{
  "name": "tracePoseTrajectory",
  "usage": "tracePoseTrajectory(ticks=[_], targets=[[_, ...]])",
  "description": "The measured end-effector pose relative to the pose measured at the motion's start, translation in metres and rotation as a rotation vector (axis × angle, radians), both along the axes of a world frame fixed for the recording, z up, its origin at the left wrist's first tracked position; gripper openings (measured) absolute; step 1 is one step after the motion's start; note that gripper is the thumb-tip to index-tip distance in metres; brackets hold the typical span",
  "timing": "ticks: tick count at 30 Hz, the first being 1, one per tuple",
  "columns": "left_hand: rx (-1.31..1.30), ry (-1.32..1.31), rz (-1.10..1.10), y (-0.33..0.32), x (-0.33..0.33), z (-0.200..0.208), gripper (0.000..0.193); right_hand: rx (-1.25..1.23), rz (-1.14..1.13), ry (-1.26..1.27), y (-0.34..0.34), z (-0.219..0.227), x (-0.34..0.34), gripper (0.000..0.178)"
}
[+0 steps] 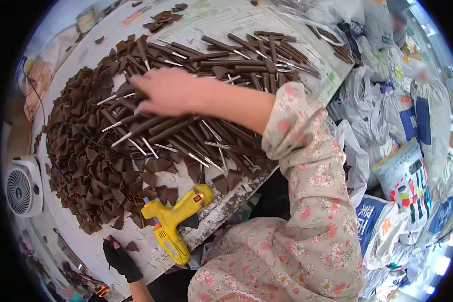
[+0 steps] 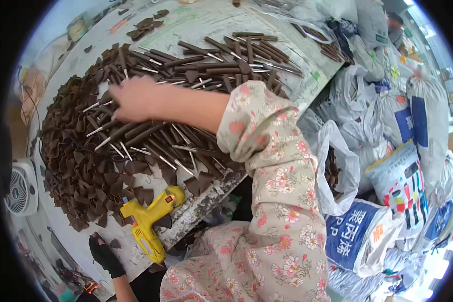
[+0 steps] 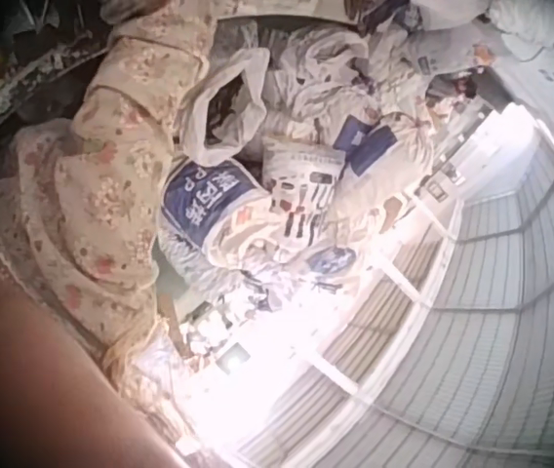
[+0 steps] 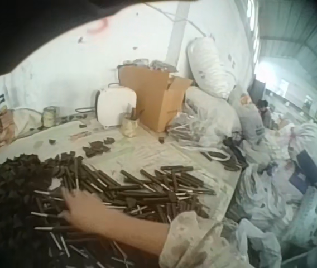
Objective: Assembling brown plastic components by applying adhesive with a glue gun and joining them together.
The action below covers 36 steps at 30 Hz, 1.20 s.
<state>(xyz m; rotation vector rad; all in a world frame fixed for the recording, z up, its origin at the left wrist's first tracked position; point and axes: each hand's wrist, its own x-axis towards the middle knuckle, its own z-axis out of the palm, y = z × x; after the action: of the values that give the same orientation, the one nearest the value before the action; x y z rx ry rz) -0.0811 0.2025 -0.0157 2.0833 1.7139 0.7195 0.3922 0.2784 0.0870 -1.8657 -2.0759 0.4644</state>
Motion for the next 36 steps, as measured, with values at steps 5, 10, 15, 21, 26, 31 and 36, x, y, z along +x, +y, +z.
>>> tracePoseTrajectory(ticks=[5,10,15,21,26,31,36], targets=[[0.020,-0.026,0.032,-0.003,-0.007,0.002,0.024,0.180,-0.018,0.309,-0.059,0.046,0.047,0.047],[0.000,-0.026,0.053,0.003,-0.003,-0.009,0.024,-0.061,-0.457,-0.231,-0.099,-0.015,0.295,0.090],[-0.005,0.058,0.068,-0.001,-0.004,-0.003,0.024,-0.398,-0.442,-0.368,-0.094,-0.048,0.324,0.088],[-0.015,0.136,0.084,0.000,-0.004,-0.001,0.025,-0.192,-0.567,-0.402,-0.069,-0.064,0.319,0.059],[-0.014,0.096,0.116,-0.005,0.003,0.003,0.024,-0.087,-0.687,-0.465,-0.065,-0.073,0.311,0.047],[0.005,-0.003,0.018,-0.002,0.001,-0.004,0.023,0.318,-0.702,-0.576,-0.044,0.010,0.302,0.058],[0.006,-0.108,0.017,-0.002,-0.002,-0.005,0.023,0.435,-0.203,-0.138,0.025,0.067,0.153,0.059]])
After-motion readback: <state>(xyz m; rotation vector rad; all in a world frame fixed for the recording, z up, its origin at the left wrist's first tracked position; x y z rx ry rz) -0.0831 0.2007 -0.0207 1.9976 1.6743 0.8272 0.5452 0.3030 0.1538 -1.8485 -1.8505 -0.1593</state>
